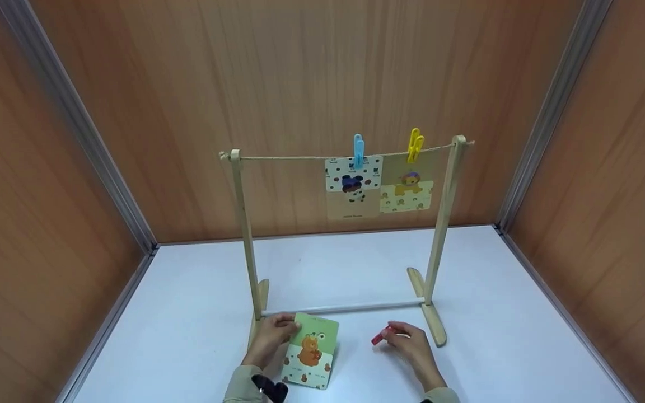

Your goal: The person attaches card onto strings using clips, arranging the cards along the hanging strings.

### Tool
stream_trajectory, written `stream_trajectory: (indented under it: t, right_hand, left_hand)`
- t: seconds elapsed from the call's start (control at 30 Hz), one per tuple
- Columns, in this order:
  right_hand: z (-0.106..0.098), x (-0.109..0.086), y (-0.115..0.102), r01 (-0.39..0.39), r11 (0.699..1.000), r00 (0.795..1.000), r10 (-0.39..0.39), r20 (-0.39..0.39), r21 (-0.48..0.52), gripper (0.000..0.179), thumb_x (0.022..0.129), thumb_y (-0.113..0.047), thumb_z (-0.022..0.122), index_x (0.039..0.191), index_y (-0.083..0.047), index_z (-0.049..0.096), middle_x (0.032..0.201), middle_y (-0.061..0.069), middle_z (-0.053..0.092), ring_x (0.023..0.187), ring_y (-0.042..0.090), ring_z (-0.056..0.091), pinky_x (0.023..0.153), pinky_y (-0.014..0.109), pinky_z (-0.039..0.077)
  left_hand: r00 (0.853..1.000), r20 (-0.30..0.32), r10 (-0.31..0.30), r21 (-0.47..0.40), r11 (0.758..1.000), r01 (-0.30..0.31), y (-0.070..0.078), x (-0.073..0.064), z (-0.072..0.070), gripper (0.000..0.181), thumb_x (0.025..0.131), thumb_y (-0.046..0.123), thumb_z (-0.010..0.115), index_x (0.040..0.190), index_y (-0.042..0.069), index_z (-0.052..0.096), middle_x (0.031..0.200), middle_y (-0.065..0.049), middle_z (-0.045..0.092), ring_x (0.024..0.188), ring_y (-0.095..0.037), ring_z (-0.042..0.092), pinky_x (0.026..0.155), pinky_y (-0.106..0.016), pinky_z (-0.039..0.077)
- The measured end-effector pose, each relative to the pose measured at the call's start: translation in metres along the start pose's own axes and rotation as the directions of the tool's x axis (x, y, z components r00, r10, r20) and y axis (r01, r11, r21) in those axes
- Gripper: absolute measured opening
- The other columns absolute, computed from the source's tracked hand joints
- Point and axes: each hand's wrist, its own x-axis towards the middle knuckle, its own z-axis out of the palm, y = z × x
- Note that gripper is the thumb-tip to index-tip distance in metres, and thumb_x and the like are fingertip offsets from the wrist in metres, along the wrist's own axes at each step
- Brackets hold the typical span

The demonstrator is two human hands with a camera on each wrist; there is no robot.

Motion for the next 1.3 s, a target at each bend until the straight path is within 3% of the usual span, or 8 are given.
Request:
stream_trajectory:
  t: [0.37, 0.53, 0.73, 0.87, 1.03, 1.3]
  right_hand:
    - [0.001, 0.002, -0.017, 0.059, 0.997, 0.998, -0.060, -0.019, -0.054, 0.056, 0.085, -0.028, 0.074, 0.124, 0.009, 0.058, 0.101, 0.009, 0.069, 0.090, 0.014, 0.064, 0.082, 0.031, 0.055]
    - [0.001, 0.002, -0.028, 0.084, 0.995, 0.996, -0.085, -0.025, -0.047, 0.052, 0.084, -0.025, 0.074, 0.122, 0.008, 0.059, 0.102, 0.008, 0.068, 0.087, 0.012, 0.065, 0.081, 0.029, 0.054]
    - [0.003, 0.001, -0.042, 0.114, 0.991, 0.993, -0.116, -0.016, -0.064, 0.053, 0.082, -0.028, 0.077, 0.121, 0.005, 0.061, 0.104, 0.008, 0.069, 0.091, 0.011, 0.062, 0.085, 0.029, 0.052]
    - [0.006, 0.001, -0.050, 0.135, 0.989, 0.991, -0.134, 0.011, -0.055, 0.057, 0.081, -0.030, 0.077, 0.123, 0.005, 0.060, 0.105, 0.008, 0.069, 0.094, 0.013, 0.063, 0.089, 0.032, 0.051]
    - [0.009, 0.002, -0.059, 0.156, 0.986, 0.987, -0.153, 0.050, -0.053, 0.055, 0.082, -0.031, 0.076, 0.123, 0.002, 0.061, 0.106, 0.007, 0.069, 0.100, 0.017, 0.063, 0.092, 0.035, 0.051]
    - [0.011, 0.004, -0.076, 0.221, 0.972, 0.974, -0.216, 0.068, -0.078, 0.047, 0.087, -0.025, 0.072, 0.124, 0.002, 0.061, 0.107, 0.009, 0.068, 0.102, 0.022, 0.064, 0.092, 0.036, 0.052]
  left_hand:
    - [0.991, -0.100, 0.091, 0.016, 0.996, -0.090, 0.019, 0.004, 0.002, 0.032, 0.092, 0.014, 0.063, 0.117, -0.006, 0.058, 0.104, -0.013, 0.067, 0.090, -0.015, 0.065, 0.089, -0.036, 0.052]
    - [0.982, -0.167, 0.093, -0.009, 0.995, -0.096, 0.028, 0.004, 0.001, 0.032, 0.092, 0.015, 0.064, 0.117, -0.005, 0.059, 0.102, -0.011, 0.066, 0.089, -0.015, 0.064, 0.091, -0.036, 0.051]
    - [0.959, -0.261, 0.107, -0.018, 0.993, -0.115, 0.044, 0.005, -0.001, 0.032, 0.092, 0.016, 0.065, 0.117, -0.002, 0.060, 0.104, -0.011, 0.068, 0.088, -0.013, 0.063, 0.086, -0.034, 0.052]
    - [0.941, -0.305, 0.146, -0.033, 0.986, -0.164, 0.054, 0.005, -0.003, 0.029, 0.093, 0.016, 0.064, 0.116, -0.002, 0.062, 0.104, -0.011, 0.069, 0.087, -0.013, 0.064, 0.085, -0.034, 0.053]
    - [0.923, -0.332, 0.195, -0.052, 0.973, -0.224, 0.066, 0.004, -0.006, 0.030, 0.094, 0.016, 0.063, 0.117, -0.003, 0.060, 0.105, -0.012, 0.069, 0.088, -0.012, 0.064, 0.084, -0.033, 0.054]
    - [0.901, -0.373, 0.222, -0.041, 0.966, -0.255, 0.085, 0.005, -0.007, 0.030, 0.094, 0.018, 0.063, 0.117, -0.001, 0.061, 0.106, -0.012, 0.068, 0.089, -0.012, 0.064, 0.083, -0.028, 0.053]
